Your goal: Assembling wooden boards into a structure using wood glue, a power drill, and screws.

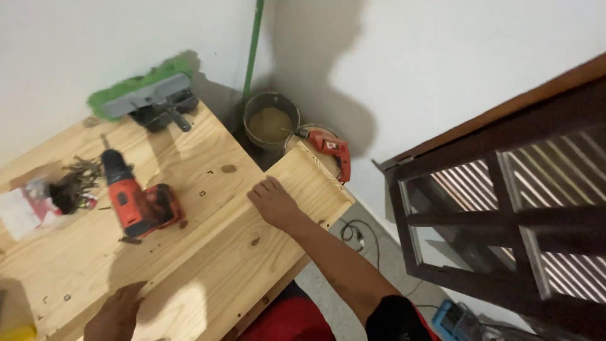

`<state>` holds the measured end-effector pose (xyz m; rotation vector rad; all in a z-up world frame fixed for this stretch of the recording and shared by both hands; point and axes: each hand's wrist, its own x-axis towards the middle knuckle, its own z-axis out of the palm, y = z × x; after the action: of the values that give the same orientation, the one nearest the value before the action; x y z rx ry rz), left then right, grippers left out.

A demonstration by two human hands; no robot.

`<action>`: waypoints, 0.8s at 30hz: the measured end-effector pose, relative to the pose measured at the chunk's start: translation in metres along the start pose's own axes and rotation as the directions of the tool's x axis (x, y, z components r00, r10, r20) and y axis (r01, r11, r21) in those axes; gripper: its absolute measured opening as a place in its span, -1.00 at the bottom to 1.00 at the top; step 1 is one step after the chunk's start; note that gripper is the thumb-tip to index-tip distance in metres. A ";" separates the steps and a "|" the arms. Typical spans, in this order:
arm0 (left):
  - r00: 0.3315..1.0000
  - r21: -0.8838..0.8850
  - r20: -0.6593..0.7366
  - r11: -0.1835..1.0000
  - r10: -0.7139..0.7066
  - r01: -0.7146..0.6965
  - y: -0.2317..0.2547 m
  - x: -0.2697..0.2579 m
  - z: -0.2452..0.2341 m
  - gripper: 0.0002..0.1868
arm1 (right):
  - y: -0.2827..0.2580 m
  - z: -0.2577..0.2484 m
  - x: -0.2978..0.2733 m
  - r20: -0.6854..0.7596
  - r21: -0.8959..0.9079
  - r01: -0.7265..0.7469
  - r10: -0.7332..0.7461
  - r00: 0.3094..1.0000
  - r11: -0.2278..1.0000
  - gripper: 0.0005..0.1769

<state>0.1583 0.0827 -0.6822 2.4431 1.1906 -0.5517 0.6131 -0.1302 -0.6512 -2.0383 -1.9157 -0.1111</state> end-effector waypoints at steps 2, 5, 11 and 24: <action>0.987 -0.024 -0.149 0.998 0.055 -0.060 0.026 0.010 -0.002 -0.48 | 0.033 0.017 0.008 -0.025 0.030 0.004 -0.003 1.000 1.000 -0.79; 0.972 -0.073 -0.229 0.995 0.051 -0.070 0.062 0.024 -0.017 -0.49 | 0.062 0.022 0.015 0.046 0.053 -0.022 0.019 0.999 0.998 -0.67; 0.997 -0.055 -0.050 0.997 -0.059 0.057 0.103 0.051 -0.032 -0.48 | 0.099 0.020 0.026 0.043 0.062 -0.047 0.044 0.998 0.997 -0.76; 0.994 0.057 -0.099 0.997 -0.045 0.050 0.146 0.069 -0.046 -0.63 | 0.133 0.002 0.038 0.007 -0.044 -0.026 0.027 1.000 0.999 -0.85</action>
<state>0.3235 0.0665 -0.6545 2.5230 1.2915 -0.4930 0.7463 -0.0976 -0.6674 -2.0947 -1.9063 -0.1406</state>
